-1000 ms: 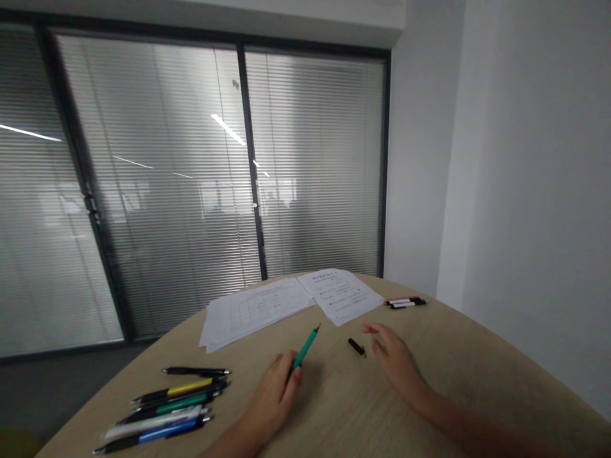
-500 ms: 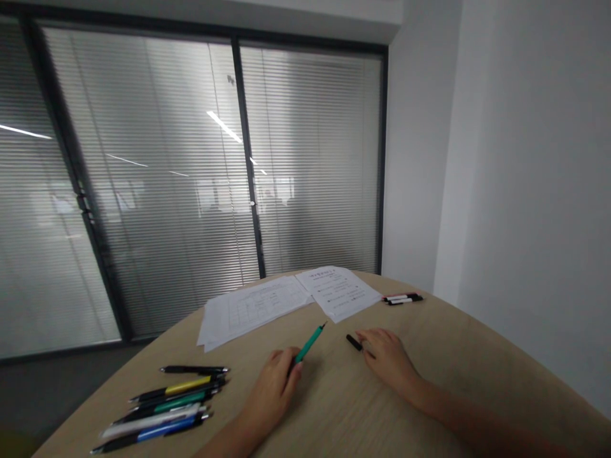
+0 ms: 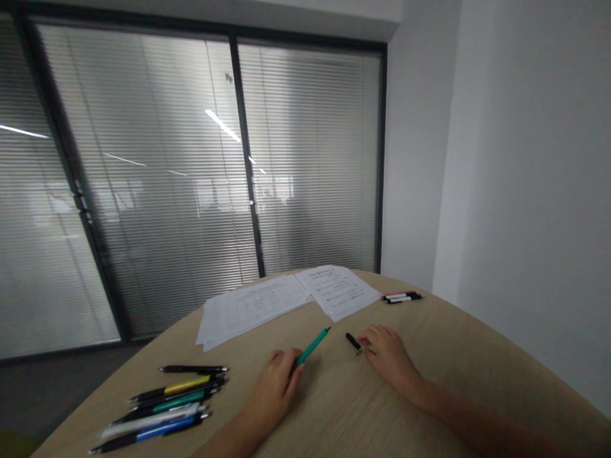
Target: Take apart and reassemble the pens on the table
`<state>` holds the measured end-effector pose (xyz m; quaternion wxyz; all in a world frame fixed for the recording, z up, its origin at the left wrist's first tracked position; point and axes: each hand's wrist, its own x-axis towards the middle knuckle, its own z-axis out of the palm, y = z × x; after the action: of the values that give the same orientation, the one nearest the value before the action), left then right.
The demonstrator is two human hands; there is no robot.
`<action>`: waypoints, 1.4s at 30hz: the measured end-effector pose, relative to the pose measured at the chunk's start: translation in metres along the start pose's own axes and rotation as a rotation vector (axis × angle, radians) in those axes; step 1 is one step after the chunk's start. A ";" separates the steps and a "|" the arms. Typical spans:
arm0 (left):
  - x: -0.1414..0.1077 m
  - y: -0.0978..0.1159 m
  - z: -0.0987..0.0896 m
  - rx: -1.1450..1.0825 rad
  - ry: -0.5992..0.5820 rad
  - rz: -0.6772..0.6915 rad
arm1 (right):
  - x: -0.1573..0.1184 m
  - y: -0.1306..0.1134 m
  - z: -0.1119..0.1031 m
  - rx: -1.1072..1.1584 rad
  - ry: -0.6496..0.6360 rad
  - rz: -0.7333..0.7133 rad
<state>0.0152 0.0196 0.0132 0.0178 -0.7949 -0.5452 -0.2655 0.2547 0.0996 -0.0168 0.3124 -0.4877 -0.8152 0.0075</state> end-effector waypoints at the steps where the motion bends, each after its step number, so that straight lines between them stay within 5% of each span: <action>1: 0.000 0.000 0.000 0.007 0.000 0.008 | 0.000 0.000 0.000 0.002 0.003 -0.012; 15: -0.001 0.000 0.000 0.054 0.001 0.033 | -0.003 -0.008 -0.012 -0.284 0.038 -0.130; 25: 0.000 0.000 0.002 0.110 0.021 0.101 | 0.000 -0.003 -0.008 -0.185 -0.029 -0.192; 33: 0.005 -0.004 0.001 0.307 0.034 0.014 | -0.001 -0.007 -0.011 -0.041 0.181 -0.198; 42: 0.007 -0.004 -0.002 0.430 0.020 0.028 | -0.004 -0.009 -0.012 -0.015 0.227 -0.190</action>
<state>0.0124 0.0263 0.0169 0.1961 -0.7777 -0.5780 -0.1505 0.2546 0.0877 -0.0068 0.3980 -0.4083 -0.8172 -0.0835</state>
